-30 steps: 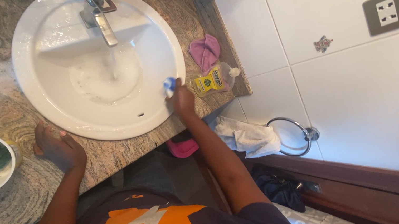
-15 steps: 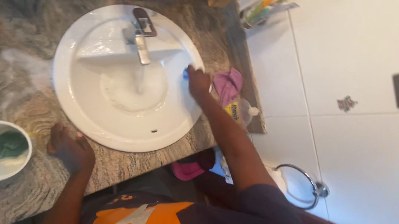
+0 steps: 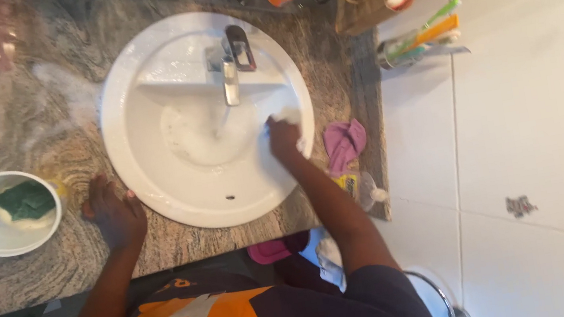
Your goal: Scrubbing a bathroom sink and marble countertop using a sponge.
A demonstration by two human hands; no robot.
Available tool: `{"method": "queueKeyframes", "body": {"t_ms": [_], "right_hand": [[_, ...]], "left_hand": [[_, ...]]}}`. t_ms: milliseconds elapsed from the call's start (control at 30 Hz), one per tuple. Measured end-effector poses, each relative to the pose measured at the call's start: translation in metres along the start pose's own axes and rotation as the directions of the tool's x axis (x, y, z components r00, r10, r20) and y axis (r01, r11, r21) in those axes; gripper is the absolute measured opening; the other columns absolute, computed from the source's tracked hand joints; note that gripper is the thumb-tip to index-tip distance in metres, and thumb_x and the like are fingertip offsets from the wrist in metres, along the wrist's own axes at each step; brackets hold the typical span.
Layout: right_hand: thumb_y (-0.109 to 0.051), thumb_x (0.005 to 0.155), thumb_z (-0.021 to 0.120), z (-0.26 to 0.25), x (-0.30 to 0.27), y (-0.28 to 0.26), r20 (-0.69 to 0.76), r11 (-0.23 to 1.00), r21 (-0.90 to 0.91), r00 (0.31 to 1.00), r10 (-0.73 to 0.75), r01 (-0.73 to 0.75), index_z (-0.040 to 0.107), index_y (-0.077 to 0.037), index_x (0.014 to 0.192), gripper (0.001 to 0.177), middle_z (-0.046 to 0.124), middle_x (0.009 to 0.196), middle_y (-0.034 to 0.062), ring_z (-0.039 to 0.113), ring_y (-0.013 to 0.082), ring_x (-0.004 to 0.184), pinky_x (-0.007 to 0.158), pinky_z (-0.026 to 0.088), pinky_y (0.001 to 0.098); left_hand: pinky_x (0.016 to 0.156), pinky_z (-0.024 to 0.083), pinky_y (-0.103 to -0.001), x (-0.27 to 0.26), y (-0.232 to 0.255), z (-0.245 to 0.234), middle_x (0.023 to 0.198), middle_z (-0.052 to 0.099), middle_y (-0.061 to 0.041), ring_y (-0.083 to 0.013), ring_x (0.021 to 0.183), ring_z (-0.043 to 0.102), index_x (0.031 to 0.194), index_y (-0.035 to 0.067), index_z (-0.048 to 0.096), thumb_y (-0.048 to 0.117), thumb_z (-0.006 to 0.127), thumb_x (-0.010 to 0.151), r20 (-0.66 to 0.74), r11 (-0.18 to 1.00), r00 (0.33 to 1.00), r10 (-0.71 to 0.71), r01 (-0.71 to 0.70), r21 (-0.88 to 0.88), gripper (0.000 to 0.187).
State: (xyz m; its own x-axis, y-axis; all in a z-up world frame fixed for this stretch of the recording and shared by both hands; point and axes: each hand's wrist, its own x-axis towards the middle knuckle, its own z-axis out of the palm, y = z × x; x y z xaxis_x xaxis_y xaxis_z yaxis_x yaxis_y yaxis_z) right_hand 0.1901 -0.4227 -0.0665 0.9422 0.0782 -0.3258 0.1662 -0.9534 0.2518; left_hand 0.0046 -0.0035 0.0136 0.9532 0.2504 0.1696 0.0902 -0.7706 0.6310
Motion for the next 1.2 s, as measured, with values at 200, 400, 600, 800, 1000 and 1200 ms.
{"method": "queueKeyframes", "body": {"t_ms": [200, 400, 600, 800, 1000, 1200], "right_hand": [[-0.013, 0.098, 0.057, -0.098, 0.031, 0.032, -0.215, 0.926, -0.377, 0.971, -0.104, 0.015, 0.059, -0.017, 0.117, 0.02, 0.063, 0.096, 0.0106, 0.068, 0.0269, 0.084, 0.077, 0.051, 0.0451], [-0.013, 0.094, 0.059, -0.008, -0.047, -0.057, 0.26, 0.993, -0.108, 0.965, -0.026, 0.056, 0.054, -0.014, 0.141, 0.047, 0.073, 0.104, 0.0134, 0.073, 0.0336, 0.087, 0.072, 0.056, 0.0563], [-0.024, 0.082, 0.074, -0.046, -0.093, -0.148, 0.085, 0.889, 0.419, 0.967, -0.24, 0.184, 0.058, -0.004, 0.116, 0.042, 0.074, 0.09, 0.0143, 0.073, 0.0324, 0.087, 0.077, 0.056, 0.0442], [-0.028, 0.079, 0.077, -0.025, -0.083, -0.124, 0.144, 0.879, 0.471, 0.977, -0.155, 0.07, 0.055, -0.002, 0.119, 0.052, 0.074, 0.092, 0.0179, 0.074, 0.0353, 0.087, 0.076, 0.057, 0.046], [-0.032, 0.061, 0.091, -0.036, -0.077, -0.088, 0.277, 0.822, 0.524, 0.957, 0.085, -0.224, 0.053, -0.001, 0.116, 0.074, 0.073, 0.099, 0.0191, 0.073, 0.0351, 0.093, 0.08, 0.059, 0.0441], [-0.035, 0.064, 0.091, -0.03, -0.077, -0.089, 0.171, 0.741, 0.627, 0.97, 0.17, -0.241, 0.05, -0.002, 0.118, 0.075, 0.072, 0.098, 0.0208, 0.072, 0.0388, 0.091, 0.079, 0.058, 0.0482]], "left_hand": [[0.122, 0.019, -0.064, -0.005, -0.019, 0.016, 0.152, 0.046, -0.032, -0.0434, 0.153, 0.037, 0.132, -0.01, 0.051, 0.029, 0.041, 0.113, 0.023, 0.998, 1.0, 0.015, -0.016, 0.056, 0.045], [0.121, 0.025, -0.06, 0.0, -0.002, 0.004, 0.154, 0.041, -0.03, -0.0443, 0.151, 0.035, 0.136, -0.011, 0.05, 0.025, 0.045, 0.111, -0.014, 0.999, 1.0, 0.017, -0.017, -0.033, 0.044], [0.121, 0.031, -0.054, 0.081, 0.099, 0.025, 0.159, 0.03, -0.027, -0.0416, 0.154, 0.029, 0.147, -0.007, 0.038, 0.009, 0.055, 0.097, -0.049, 0.821, 0.949, 0.312, -0.295, -0.488, 0.056], [0.119, 0.029, -0.051, 0.209, 0.22, 0.033, 0.165, 0.033, -0.026, -0.0356, 0.156, 0.031, 0.149, -0.01, 0.041, -0.003, 0.058, 0.071, 0.229, 0.812, 0.781, 0.58, -0.535, -0.234, 0.081], [0.118, 0.033, -0.047, 0.209, 0.217, 0.059, 0.16, 0.038, -0.025, -0.0343, 0.154, 0.031, 0.154, -0.011, 0.039, -0.009, 0.055, 0.071, 0.317, 0.775, 0.711, 0.627, -0.61, -0.164, 0.084], [0.124, 0.03, -0.048, 0.184, 0.198, 0.066, 0.167, 0.035, -0.023, -0.0331, 0.158, 0.025, 0.149, -0.008, 0.042, -0.007, 0.056, 0.084, 0.243, 0.734, 0.698, 0.674, -0.669, -0.117, 0.067]]}}
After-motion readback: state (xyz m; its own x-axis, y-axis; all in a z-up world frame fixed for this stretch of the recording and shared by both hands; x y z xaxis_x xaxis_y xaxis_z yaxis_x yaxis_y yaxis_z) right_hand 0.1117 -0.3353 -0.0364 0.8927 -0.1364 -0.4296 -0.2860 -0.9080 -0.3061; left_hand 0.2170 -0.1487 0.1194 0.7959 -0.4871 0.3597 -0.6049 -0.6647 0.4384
